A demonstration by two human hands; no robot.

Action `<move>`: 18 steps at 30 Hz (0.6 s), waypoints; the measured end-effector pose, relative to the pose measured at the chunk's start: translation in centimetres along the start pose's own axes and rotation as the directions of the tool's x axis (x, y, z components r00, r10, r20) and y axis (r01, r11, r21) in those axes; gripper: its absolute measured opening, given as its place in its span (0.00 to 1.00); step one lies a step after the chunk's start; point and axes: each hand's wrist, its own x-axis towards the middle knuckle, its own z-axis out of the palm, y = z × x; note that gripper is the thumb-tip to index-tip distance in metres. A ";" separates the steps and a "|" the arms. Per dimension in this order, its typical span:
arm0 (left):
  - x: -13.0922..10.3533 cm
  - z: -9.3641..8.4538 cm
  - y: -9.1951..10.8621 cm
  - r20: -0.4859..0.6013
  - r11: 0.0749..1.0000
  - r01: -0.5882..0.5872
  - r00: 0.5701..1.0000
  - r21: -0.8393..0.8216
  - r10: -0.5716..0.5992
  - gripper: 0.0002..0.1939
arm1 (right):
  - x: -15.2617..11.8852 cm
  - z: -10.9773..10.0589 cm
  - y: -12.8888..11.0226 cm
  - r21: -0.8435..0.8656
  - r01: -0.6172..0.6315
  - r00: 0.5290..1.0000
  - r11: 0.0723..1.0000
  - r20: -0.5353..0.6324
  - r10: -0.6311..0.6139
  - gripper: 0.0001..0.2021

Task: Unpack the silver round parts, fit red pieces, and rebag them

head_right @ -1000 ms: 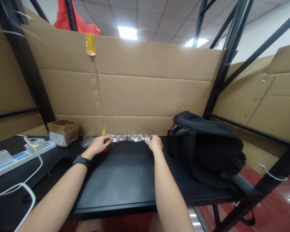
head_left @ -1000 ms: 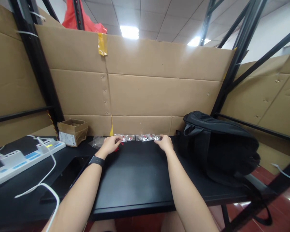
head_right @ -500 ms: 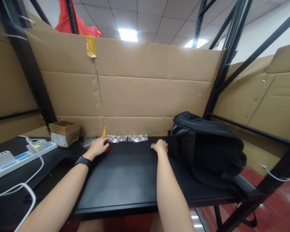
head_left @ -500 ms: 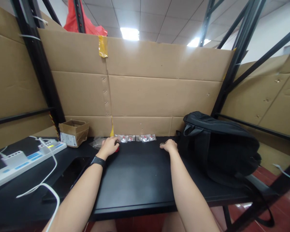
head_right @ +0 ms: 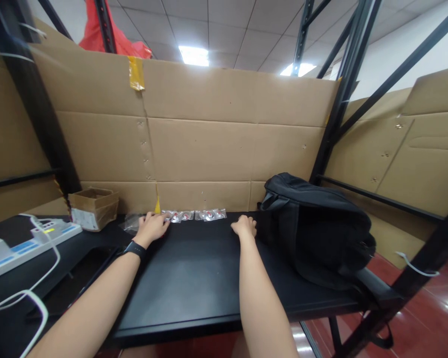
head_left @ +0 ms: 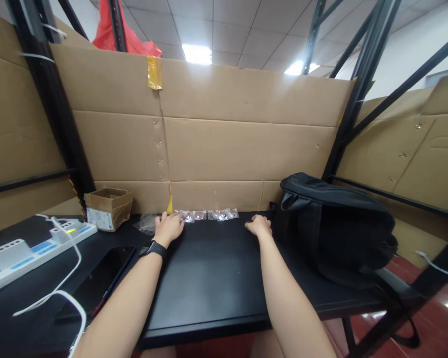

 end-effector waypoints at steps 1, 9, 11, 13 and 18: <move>0.0 0.1 -0.2 0.000 1.000 0.009 1.000 -0.011 -0.009 0.20 | 0.0 0.0 0.0 0.004 0.000 1.000 1.000 0.000 0.000 0.24; 0.4 1.0 -0.6 -0.138 0.986 -0.093 0.988 -0.137 0.074 0.13 | 0.3 0.7 -0.2 0.071 0.089 0.987 0.993 -0.143 -0.079 0.20; 0.7 0.8 -0.4 -0.200 0.963 -0.164 0.972 -0.215 0.121 0.14 | 0.2 1.2 -1.0 0.169 0.237 0.956 0.957 -0.216 -0.199 0.16; 0.8 0.3 0.0 -0.244 0.914 -0.264 0.950 -0.309 0.192 0.14 | -0.4 1.8 -2.2 0.304 0.422 0.901 0.854 -0.247 -0.357 0.12; 0.2 -1.1 2.6 -0.314 0.751 -0.428 0.900 -0.503 0.303 0.13 | -3.3 4.2 -5.3 0.568 0.623 0.731 0.537 -0.178 -0.659 0.23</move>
